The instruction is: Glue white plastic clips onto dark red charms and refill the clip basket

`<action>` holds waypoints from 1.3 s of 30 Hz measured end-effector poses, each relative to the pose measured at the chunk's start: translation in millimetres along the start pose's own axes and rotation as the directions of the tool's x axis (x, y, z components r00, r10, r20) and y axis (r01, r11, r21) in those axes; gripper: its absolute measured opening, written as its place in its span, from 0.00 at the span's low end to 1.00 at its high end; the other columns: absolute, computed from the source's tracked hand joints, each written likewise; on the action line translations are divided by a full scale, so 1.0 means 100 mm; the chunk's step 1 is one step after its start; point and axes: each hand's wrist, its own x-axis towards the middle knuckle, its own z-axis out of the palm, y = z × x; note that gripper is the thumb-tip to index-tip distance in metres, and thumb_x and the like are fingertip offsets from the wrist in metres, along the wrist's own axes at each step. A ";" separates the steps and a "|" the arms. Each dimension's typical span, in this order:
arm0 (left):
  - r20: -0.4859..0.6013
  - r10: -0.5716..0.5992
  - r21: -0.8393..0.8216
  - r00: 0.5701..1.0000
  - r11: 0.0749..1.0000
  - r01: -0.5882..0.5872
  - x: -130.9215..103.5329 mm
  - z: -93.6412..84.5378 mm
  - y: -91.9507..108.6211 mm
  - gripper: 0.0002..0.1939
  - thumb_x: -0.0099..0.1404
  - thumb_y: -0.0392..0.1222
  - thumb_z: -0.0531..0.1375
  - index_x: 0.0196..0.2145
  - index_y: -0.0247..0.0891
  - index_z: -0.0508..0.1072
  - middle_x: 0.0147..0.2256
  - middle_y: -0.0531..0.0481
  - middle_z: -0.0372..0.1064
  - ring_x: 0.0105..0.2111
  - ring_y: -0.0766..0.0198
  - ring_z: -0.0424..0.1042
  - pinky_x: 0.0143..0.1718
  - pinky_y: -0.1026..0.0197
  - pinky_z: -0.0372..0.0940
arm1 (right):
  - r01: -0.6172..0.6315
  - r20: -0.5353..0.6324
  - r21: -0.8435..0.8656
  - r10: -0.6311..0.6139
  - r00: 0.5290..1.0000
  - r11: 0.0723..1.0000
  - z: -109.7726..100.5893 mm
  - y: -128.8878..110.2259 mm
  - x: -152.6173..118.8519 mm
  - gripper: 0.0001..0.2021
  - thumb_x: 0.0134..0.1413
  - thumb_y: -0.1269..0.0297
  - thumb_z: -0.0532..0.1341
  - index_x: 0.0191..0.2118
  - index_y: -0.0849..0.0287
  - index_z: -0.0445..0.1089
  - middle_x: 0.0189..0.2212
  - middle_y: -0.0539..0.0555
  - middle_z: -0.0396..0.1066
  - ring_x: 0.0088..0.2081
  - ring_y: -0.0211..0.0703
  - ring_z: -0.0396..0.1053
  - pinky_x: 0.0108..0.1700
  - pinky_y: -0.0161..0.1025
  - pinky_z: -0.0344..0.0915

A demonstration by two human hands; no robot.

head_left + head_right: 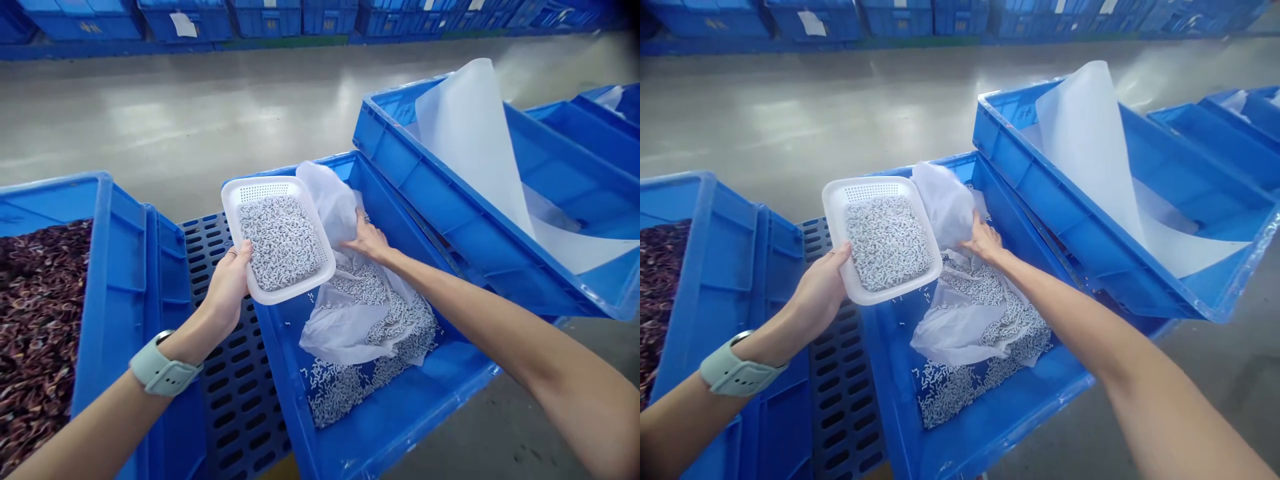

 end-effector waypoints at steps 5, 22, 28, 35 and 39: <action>0.024 -0.012 -0.028 1.000 1.000 0.013 -0.09 -0.14 0.09 0.21 0.75 0.48 0.54 0.61 0.40 0.69 0.57 0.43 0.73 0.52 0.56 0.76 0.60 0.46 0.70 | 0.063 0.105 0.104 -0.074 0.992 0.993 -0.21 -0.17 -0.28 0.17 0.68 0.51 0.58 0.41 0.60 0.73 0.31 0.53 0.76 0.31 0.43 0.73 0.34 0.40 0.70; 0.009 -0.004 -0.037 1.000 0.999 0.005 -0.16 -0.25 0.10 0.21 0.74 0.51 0.54 0.61 0.43 0.70 0.58 0.47 0.72 0.55 0.54 0.74 0.62 0.48 0.69 | 0.121 -0.258 -0.027 -0.124 0.958 0.992 -1.09 -0.41 -0.15 0.16 0.68 0.57 0.54 0.51 0.61 0.71 0.39 0.61 0.77 0.41 0.56 0.76 0.44 0.50 0.71; 0.003 -0.032 -0.027 0.999 0.999 0.032 -0.20 -0.23 0.11 0.21 0.75 0.49 0.54 0.60 0.42 0.70 0.58 0.46 0.72 0.55 0.54 0.74 0.62 0.45 0.69 | 0.134 -0.262 -0.088 -0.153 0.953 0.987 -0.73 -0.36 -0.20 0.31 0.61 0.61 0.63 0.66 0.68 0.58 0.62 0.74 0.62 0.64 0.71 0.60 0.63 0.74 0.56; 0.034 -0.052 -0.059 0.998 0.997 0.054 -0.20 -0.21 0.01 0.21 0.74 0.49 0.55 0.61 0.43 0.71 0.58 0.46 0.73 0.57 0.54 0.73 0.63 0.49 0.68 | 0.506 0.103 0.016 -0.505 0.857 0.862 0.45 -0.24 -1.62 0.15 0.67 0.62 0.58 0.56 0.55 0.71 0.53 0.62 0.72 0.56 0.57 0.70 0.55 0.56 0.74; 0.078 -0.096 -0.058 0.992 0.993 0.101 -0.24 -0.17 -0.07 0.23 0.74 0.51 0.55 0.62 0.42 0.69 0.59 0.44 0.72 0.57 0.52 0.73 0.61 0.48 0.70 | 0.453 0.135 -0.009 -0.448 0.884 0.891 0.87 -0.13 -1.56 0.21 0.67 0.58 0.61 0.60 0.63 0.67 0.58 0.68 0.68 0.61 0.64 0.66 0.59 0.64 0.68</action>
